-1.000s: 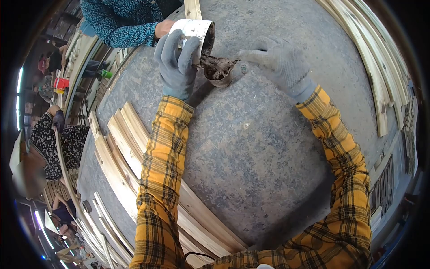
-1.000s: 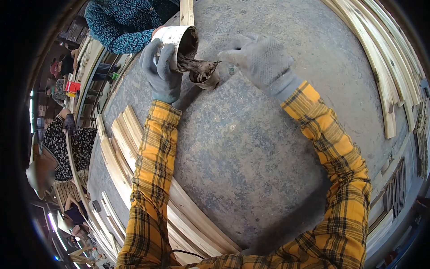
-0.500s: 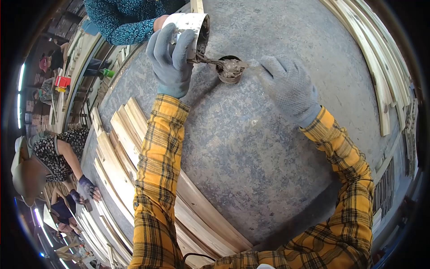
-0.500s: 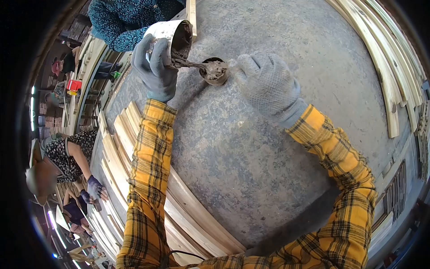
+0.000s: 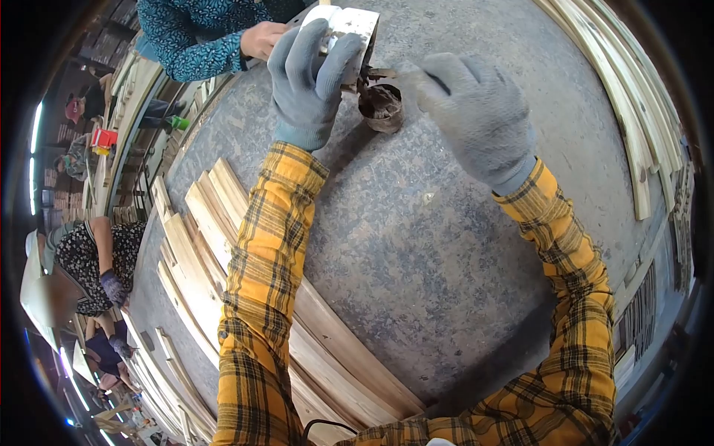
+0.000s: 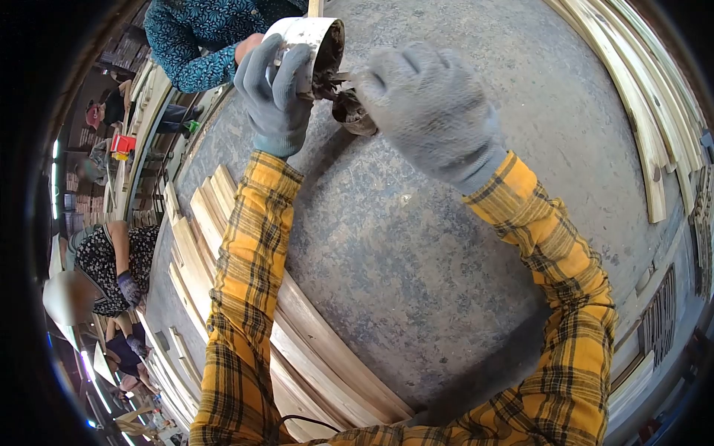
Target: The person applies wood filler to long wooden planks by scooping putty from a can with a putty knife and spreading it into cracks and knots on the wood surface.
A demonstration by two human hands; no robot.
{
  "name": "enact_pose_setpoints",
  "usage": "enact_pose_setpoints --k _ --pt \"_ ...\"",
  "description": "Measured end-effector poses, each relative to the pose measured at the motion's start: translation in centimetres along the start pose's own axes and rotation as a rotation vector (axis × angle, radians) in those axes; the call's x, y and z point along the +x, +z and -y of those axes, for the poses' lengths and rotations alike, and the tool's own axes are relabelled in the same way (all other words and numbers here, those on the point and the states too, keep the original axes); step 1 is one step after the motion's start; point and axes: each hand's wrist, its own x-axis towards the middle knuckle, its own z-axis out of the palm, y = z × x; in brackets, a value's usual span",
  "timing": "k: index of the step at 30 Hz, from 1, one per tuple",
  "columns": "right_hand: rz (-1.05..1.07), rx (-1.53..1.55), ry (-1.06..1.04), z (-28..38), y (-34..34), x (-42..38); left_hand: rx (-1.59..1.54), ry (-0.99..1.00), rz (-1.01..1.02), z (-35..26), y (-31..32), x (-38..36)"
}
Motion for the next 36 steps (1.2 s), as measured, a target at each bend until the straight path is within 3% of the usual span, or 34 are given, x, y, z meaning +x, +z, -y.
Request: enact_pose_setpoints --k 3,8,11,14,15,16,18,20,22,23,26,27,28,30,32,34,36 --pt "-0.019 -0.065 -0.039 1.3 0.0 0.5 0.056 0.032 0.023 0.2 0.3 0.0" --pt "0.181 -0.052 -0.007 2.2 -1.5 -0.4 0.105 0.026 0.036 0.4 0.1 -0.6" --pt "0.131 -0.033 0.076 2.0 -0.6 -1.2 0.068 -0.086 0.037 0.3 -0.2 -0.6" --pt "0.188 -0.054 0.046 1.8 -1.2 -1.0 -0.079 -0.485 0.13 0.0 -0.6 -0.8" --pt "0.182 -0.053 0.044 1.8 -1.5 -0.9 -0.19 -0.743 0.155 0.1 -0.1 -1.9" --pt "0.209 -0.06 0.046 1.8 -1.7 -0.9 -0.184 -0.741 0.152 0.0 0.3 -2.9" --pt "0.226 -0.056 0.048 1.9 -1.6 -1.2 -0.577 -1.167 0.062 -0.2 0.5 -4.6" --pt "0.186 -0.069 0.082 2.0 -1.2 -1.1 -0.593 -1.146 0.083 -0.1 0.2 -5.6" --pt "0.296 -0.036 0.1 2.0 -1.4 -0.4 -0.375 -0.901 0.266 -0.8 -0.8 -4.8" --pt "0.411 -0.007 0.123 1.8 -1.7 -0.1 -0.256 -0.731 0.226 -0.9 -0.9 -4.1" --pt "0.464 -0.064 0.11 1.9 -2.3 0.2 -0.306 -0.683 0.075 -0.8 -0.7 -2.8" --pt "0.46 -0.062 0.105 2.1 -1.9 0.0 -0.438 -0.827 0.02 -0.9 -0.4 -2.8" --pt "0.393 -0.066 0.094 2.2 -1.5 -0.5 -0.429 -0.824 0.017 -1.0 -0.2 -2.8" --pt "0.316 -0.069 0.076 2.3 -1.3 -0.6 -0.76 -1.232 0.007 -0.7 -0.2 -2.9" --pt "0.3 -0.097 0.075 2.5 -1.6 -0.4 -0.735 -1.215 -0.012 1.2 1.5 -5.4" --pt "0.362 -0.061 0.084 2.7 -2.0 -0.2 -0.428 -1.167 0.259 1.8 1.7 -5.7" --pt "0.432 -0.029 0.093 2.9 -2.4 -0.2 -0.353 -1.159 0.306 2.4 1.6 -6.5"
